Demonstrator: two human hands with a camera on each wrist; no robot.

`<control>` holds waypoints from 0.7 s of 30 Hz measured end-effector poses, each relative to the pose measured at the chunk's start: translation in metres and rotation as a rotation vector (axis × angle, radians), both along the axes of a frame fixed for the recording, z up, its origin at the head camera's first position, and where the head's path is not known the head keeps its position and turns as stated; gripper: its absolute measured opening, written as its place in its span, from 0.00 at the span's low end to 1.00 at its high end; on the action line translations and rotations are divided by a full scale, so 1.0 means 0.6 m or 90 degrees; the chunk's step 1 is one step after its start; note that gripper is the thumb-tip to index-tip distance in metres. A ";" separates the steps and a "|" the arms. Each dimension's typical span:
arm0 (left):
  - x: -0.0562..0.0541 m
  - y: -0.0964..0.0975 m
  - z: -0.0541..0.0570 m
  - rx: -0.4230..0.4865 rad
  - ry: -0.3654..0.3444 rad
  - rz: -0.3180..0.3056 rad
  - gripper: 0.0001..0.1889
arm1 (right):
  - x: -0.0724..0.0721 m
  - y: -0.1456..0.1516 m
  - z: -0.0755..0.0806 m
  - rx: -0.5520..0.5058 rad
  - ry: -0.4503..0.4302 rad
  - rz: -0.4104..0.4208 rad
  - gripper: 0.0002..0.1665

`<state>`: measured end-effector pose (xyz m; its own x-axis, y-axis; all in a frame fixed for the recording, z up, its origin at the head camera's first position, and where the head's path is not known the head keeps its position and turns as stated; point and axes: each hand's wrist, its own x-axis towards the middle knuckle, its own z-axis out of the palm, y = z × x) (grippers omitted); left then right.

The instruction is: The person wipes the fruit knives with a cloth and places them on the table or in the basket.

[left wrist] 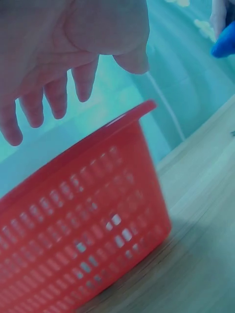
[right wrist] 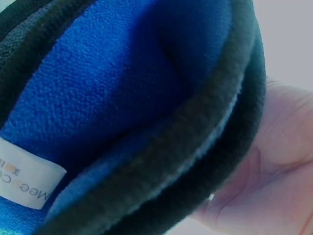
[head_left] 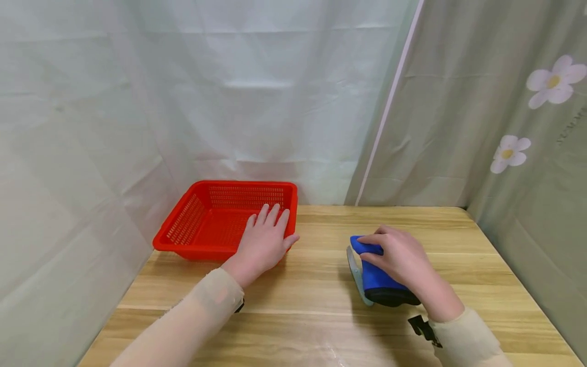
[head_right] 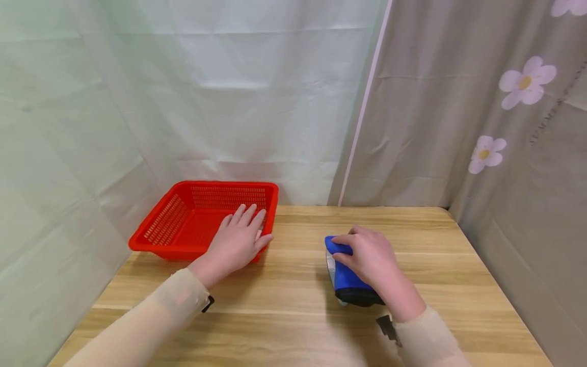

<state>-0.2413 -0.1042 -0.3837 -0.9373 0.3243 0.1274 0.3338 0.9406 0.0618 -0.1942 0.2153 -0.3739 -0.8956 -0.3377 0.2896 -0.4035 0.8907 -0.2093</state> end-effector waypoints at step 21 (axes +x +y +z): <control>0.059 0.091 -0.017 -0.065 0.109 -0.131 0.37 | 0.021 0.052 -0.023 0.004 -0.027 -0.049 0.21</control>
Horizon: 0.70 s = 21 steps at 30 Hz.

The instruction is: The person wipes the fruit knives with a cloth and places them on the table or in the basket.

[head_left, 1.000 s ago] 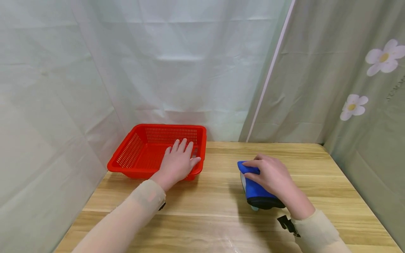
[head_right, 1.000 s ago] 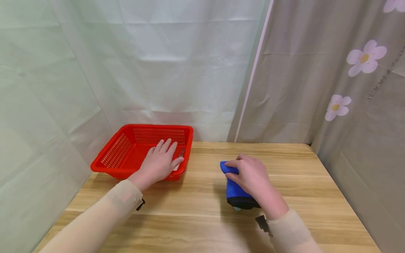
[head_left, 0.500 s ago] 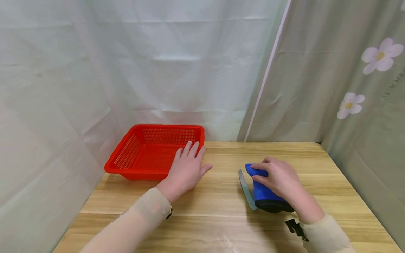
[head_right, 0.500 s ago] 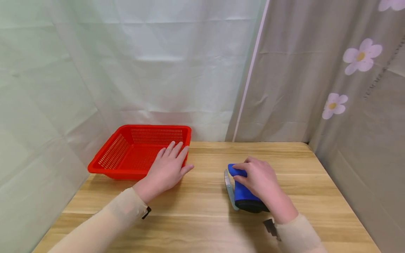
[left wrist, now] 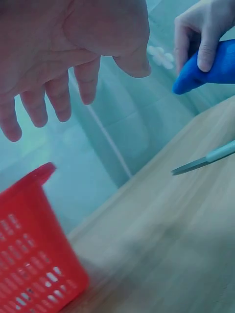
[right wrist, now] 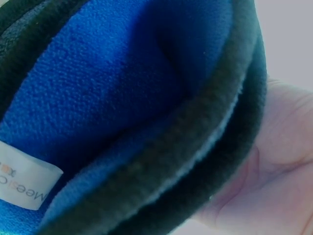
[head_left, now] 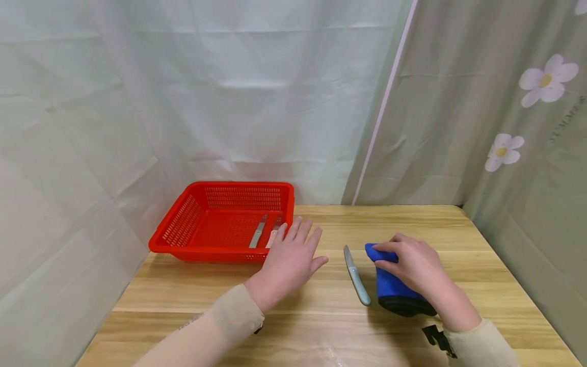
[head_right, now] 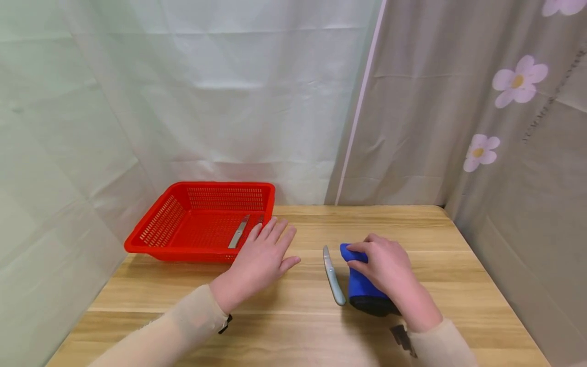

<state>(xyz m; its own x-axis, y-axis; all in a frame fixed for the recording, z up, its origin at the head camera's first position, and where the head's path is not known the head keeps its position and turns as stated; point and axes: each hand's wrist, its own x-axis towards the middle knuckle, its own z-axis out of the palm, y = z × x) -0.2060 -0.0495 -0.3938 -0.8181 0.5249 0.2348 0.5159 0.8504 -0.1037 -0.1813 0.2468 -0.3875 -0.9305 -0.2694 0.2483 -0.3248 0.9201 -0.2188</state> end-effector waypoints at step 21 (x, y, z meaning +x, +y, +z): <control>0.026 0.066 -0.051 -0.036 -0.054 -0.049 0.36 | 0.011 0.038 -0.019 0.021 -0.020 -0.038 0.21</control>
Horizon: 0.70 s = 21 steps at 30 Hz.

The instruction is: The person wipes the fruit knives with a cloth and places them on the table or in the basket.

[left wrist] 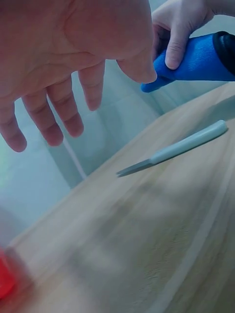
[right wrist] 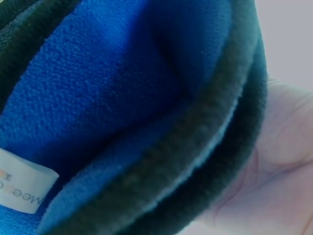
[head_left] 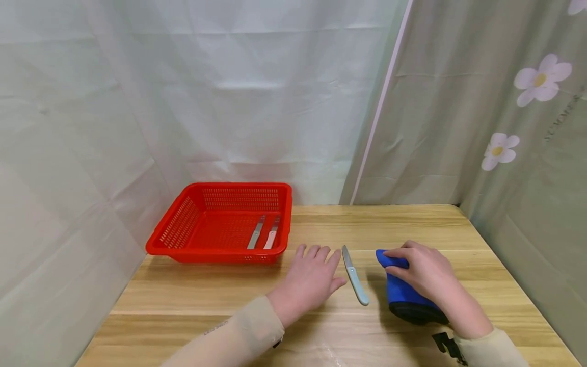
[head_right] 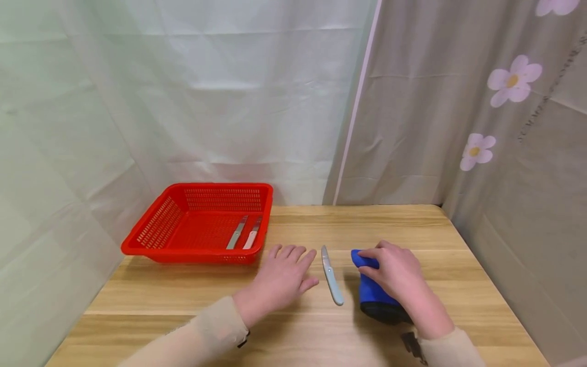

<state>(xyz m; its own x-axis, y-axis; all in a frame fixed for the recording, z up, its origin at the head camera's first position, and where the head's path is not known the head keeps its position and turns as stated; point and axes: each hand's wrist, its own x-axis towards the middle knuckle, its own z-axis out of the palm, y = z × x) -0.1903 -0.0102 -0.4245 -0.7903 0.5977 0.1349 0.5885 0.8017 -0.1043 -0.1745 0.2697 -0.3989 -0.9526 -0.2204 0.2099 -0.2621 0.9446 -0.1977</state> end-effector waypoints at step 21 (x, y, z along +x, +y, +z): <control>0.014 0.057 -0.036 -0.032 -0.042 -0.025 0.33 | 0.004 0.022 -0.014 -0.010 -0.031 -0.028 0.22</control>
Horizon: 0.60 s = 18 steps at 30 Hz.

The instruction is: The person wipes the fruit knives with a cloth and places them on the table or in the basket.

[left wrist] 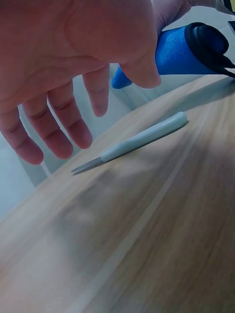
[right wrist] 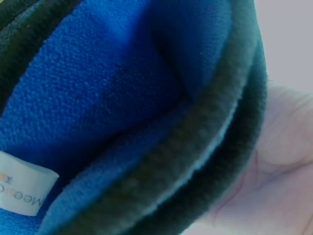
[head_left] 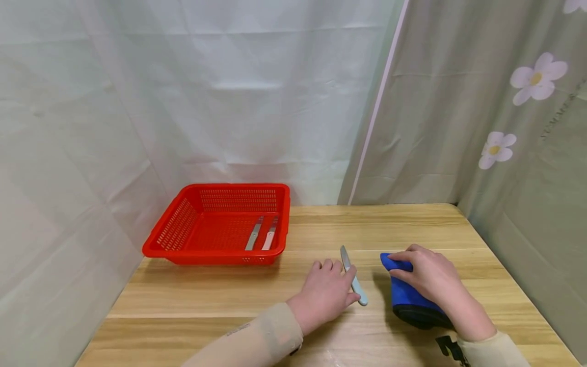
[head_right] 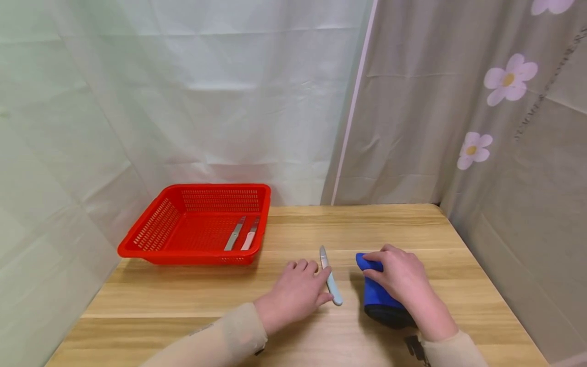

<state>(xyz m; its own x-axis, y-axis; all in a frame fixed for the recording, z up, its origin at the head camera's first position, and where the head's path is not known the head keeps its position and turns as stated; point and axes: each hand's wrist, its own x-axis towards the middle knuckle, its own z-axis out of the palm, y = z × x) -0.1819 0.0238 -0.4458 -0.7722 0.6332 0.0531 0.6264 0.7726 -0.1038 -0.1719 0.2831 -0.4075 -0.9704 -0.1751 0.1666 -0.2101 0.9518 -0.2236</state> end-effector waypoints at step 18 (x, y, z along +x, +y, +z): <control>-0.006 0.024 -0.018 -0.001 -0.036 -0.007 0.26 | 0.004 0.008 -0.009 0.003 0.012 -0.001 0.21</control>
